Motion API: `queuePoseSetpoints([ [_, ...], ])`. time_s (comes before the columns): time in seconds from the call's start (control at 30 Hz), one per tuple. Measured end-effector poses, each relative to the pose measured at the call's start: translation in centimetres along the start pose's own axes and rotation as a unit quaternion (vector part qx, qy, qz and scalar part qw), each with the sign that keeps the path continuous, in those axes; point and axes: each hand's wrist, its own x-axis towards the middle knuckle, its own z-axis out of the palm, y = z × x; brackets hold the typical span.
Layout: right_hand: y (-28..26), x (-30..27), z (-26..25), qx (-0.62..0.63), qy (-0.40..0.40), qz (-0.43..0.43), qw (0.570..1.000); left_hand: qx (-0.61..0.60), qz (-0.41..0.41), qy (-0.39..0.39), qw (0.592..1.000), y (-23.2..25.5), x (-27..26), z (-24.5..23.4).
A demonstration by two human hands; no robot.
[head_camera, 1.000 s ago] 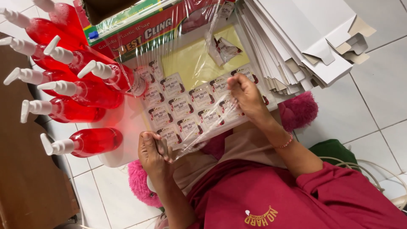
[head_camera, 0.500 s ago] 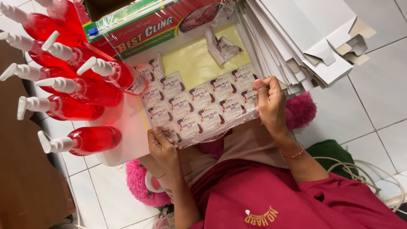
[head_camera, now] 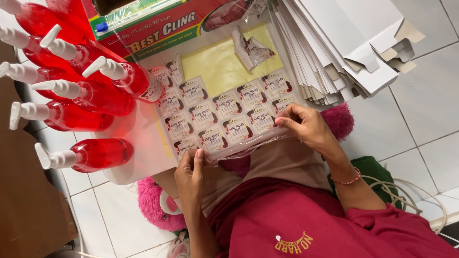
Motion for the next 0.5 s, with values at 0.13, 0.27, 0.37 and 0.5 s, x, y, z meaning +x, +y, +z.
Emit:
queuePoseSetpoints([
  [0.13, 0.9, -1.4, -0.5, 0.036, -0.020, 0.024, 0.999, -0.019, -0.015, 0.030, 0.999, -1.7, -1.1, 0.5],
  [0.27, 0.8, -2.6, -1.6, 0.050, -0.047, 0.042, 0.997, 0.019, -0.009, 0.107, 0.994, -4.5, -1.7, 1.3],
  [0.37, 1.7, -2.8, -2.2, 0.000, -0.063, 0.039, 0.997, 0.089, 0.062, 0.134, 0.985, -6.8, -1.6, 1.8],
  [0.5, 2.2, -2.9, -2.0, -0.101, -0.048, 0.026, 0.993, 0.115, 0.126, 0.121, 0.978, -7.1, -1.5, 1.6],
])
